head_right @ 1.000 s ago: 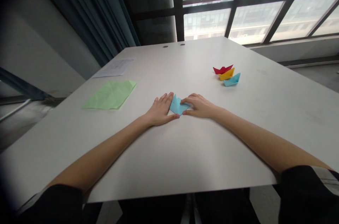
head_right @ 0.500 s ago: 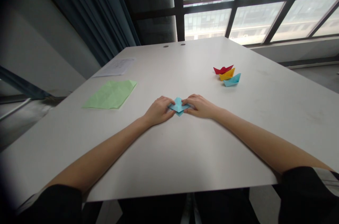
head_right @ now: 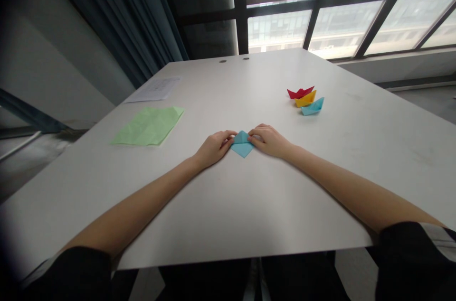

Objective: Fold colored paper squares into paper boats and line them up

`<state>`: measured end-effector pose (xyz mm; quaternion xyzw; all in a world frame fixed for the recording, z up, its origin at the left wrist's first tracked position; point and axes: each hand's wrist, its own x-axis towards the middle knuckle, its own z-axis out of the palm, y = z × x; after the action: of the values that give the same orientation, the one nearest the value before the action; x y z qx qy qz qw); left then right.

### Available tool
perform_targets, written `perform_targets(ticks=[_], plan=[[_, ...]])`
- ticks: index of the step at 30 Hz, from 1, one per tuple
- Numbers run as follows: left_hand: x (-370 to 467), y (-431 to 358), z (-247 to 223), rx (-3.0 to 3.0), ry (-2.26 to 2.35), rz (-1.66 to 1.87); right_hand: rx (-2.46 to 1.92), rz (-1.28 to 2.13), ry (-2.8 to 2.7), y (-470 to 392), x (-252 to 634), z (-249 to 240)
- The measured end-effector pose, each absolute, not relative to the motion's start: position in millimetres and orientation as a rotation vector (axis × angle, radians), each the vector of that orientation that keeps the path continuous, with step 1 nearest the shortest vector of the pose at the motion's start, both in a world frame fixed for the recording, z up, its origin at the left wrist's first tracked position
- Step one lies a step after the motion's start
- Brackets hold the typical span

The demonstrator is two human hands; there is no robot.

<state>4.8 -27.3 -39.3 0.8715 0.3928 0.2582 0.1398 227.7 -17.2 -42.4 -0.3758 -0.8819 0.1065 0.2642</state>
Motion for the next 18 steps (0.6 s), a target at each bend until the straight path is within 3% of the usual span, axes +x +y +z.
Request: perform_targets(ticks=[7,18], plan=[[5.8,-24.2,-44.3,2.498,1.097,0.816,-1.152,0.375,-2.226,-18.6,221.7,-44.4],[8.6,-24.2,-42.5,2.856,1.112,0.500,-1.095,0.205,-2.341,-15.4,220.0,-51.9]])
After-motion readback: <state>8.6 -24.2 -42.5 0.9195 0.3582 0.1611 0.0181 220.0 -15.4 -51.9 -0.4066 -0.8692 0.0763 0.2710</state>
